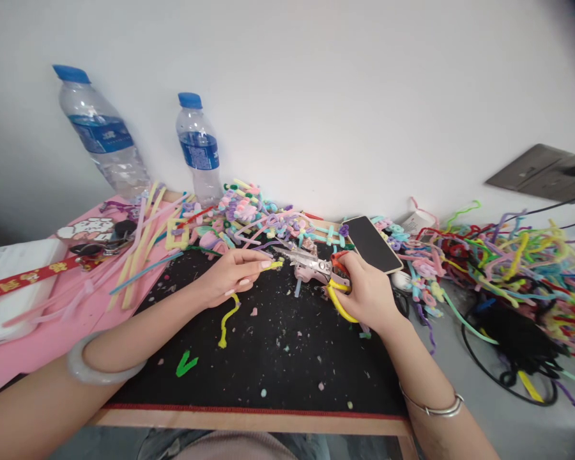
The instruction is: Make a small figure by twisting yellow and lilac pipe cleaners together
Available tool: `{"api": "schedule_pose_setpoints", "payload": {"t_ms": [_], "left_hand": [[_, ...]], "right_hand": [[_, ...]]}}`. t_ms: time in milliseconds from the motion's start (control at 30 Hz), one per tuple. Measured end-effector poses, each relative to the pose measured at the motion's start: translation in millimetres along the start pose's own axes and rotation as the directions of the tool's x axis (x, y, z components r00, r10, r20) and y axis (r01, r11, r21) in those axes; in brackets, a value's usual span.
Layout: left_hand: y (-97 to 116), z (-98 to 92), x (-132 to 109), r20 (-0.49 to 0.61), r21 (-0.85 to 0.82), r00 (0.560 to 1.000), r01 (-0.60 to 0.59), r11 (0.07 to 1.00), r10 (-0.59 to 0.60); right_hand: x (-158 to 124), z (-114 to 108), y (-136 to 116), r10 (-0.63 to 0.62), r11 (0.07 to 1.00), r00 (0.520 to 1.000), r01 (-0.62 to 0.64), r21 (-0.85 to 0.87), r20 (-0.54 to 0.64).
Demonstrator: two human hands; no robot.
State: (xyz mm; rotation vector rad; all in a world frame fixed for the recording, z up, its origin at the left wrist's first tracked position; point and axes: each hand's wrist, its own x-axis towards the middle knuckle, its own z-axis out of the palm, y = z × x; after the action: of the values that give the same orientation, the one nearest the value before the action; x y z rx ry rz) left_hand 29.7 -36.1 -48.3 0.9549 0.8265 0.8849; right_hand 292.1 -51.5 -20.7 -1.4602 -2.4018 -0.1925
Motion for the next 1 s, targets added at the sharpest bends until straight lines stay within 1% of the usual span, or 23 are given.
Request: {"api": "schedule_pose_setpoints", "payload": {"t_ms": [100,333,500,767,1000], "left_hand": [[-1.1,0.0,-0.3,-0.015,0.040,1.000,-0.020,0.999,0.021],[-5.6,-1.2,-0.7,-0.059,0.088,0.996,-0.061,0.994,0.066],[-6.1,-1.5,-0.2,-0.056,0.134,0.995,-0.078,0.988,0.087],[-6.7,-2.1,-0.2,-0.052,0.134,0.994,-0.087,0.987,0.094],[-10.1,-5.5,0.2,-0.030,0.177,0.994,-0.101,0.979,0.107]], "right_hand": [[0.7,-0.9,-1.8,-0.023,1.000,1.000,0.022,0.022,0.018],[1.5,4.2,-3.9,-0.061,0.996,0.997,0.064,-0.066,0.052],[1.5,4.2,-3.0,-0.064,0.993,0.996,0.069,-0.099,0.058],[1.3,4.6,-2.8,-0.092,0.992,0.996,0.094,-0.079,0.021],[0.5,4.6,-2.4,-0.067,0.994,0.997,0.070,-0.087,0.043]]}}
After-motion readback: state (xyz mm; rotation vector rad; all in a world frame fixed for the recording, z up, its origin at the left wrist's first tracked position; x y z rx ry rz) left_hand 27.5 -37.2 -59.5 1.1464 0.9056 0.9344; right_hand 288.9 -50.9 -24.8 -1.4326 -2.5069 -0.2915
